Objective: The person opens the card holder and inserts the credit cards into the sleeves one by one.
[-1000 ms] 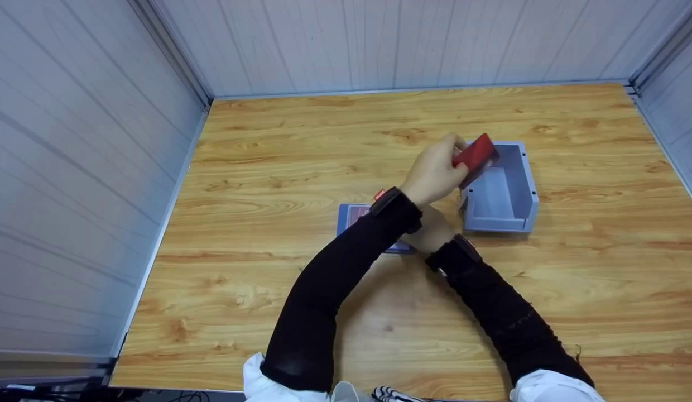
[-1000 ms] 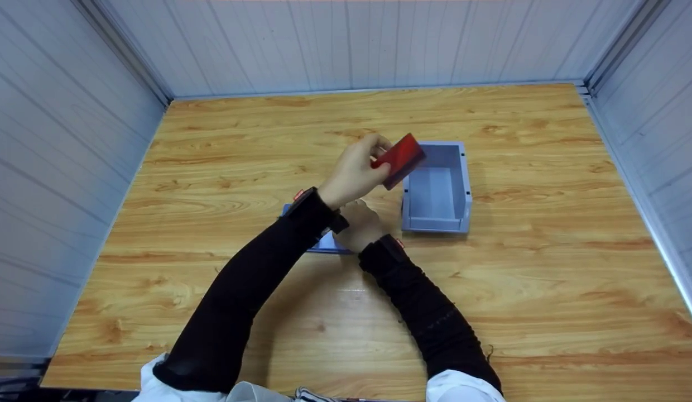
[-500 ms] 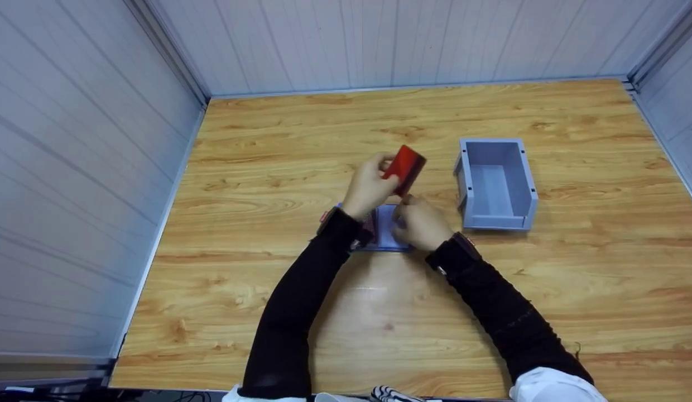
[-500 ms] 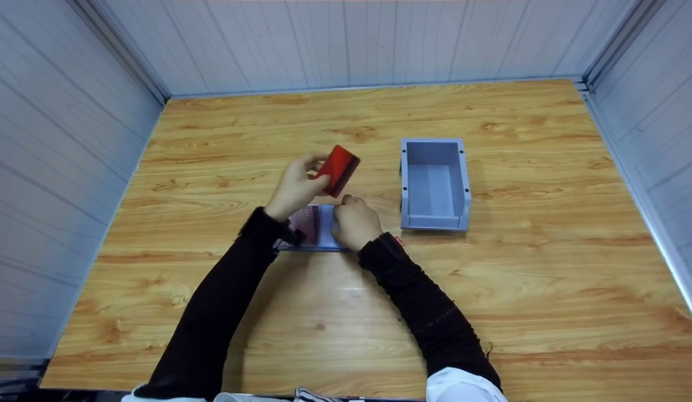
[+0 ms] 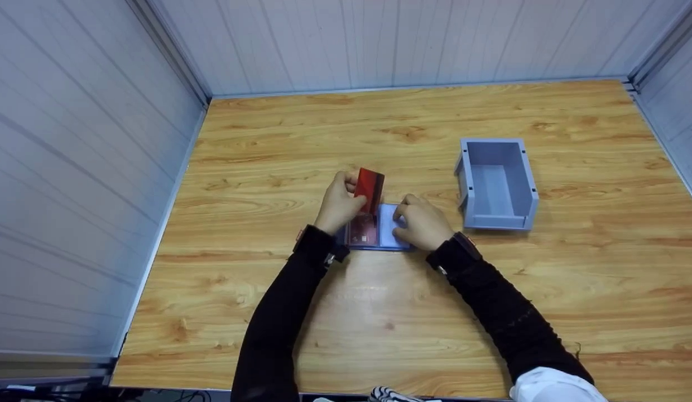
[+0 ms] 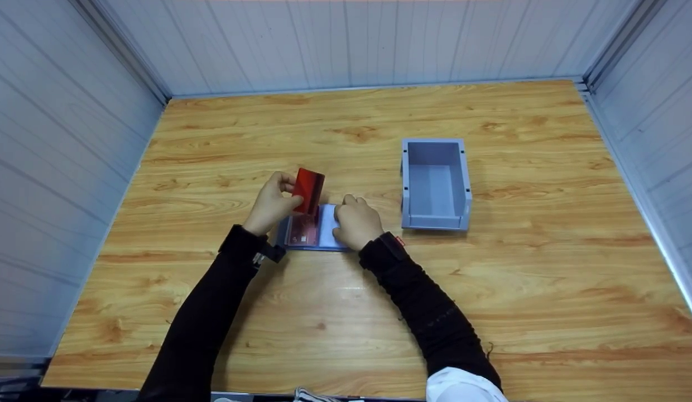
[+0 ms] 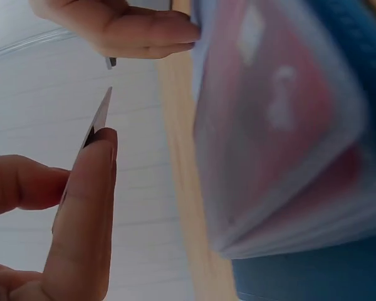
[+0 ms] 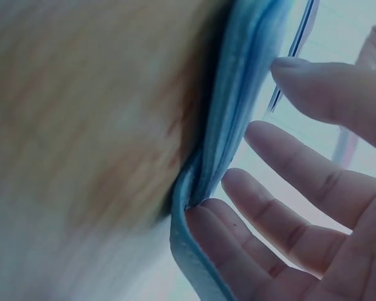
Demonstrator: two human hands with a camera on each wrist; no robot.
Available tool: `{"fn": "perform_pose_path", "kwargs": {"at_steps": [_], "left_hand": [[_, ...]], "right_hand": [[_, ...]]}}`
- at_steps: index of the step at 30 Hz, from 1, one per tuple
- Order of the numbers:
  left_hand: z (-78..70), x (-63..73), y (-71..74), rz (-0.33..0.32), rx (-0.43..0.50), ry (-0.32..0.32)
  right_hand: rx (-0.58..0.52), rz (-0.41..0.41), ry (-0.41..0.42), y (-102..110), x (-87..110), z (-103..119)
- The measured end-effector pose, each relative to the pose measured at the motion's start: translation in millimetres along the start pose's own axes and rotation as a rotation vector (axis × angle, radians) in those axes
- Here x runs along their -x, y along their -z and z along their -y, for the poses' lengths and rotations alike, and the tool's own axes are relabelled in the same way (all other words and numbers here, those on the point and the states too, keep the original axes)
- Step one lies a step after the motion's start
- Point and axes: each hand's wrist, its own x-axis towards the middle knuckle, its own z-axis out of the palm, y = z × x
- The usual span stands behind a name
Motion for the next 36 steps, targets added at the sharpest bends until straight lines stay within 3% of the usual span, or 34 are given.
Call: {"fn": "perform_pose_path", "kwargs": {"at_steps": [4, 12, 17, 21, 28, 36], "left_hand": [[8.8, 1.9, -2.8, 0.042, 0.039, 0.041], [22.0, 3.6, -6.7, 0.062, -0.052, 0.014], [20.8, 4.3, -7.4, 0.037, -0.23, -0.019], [17.2, 4.3, -8.2, 0.035, -0.315, -0.015], [15.2, 1.9, -11.5, 0.028, -0.359, -0.007], [15.0, 2.4, -12.9, 0.066, -0.395, -0.006]], "right_hand": [[-0.006, 0.012, -0.007, 0, 0.2, -1], [-0.006, 0.03, -0.011, 0, -0.8, -1], [-0.006, 0.029, -0.02, 1, -0.9, -2], [-0.007, 0.027, -0.02, 0, -0.2, -2], [-0.007, 0.036, -0.027, 0, -1.0, -1], [-0.004, 0.045, -0.038, 1, -1.9, -2]]}}
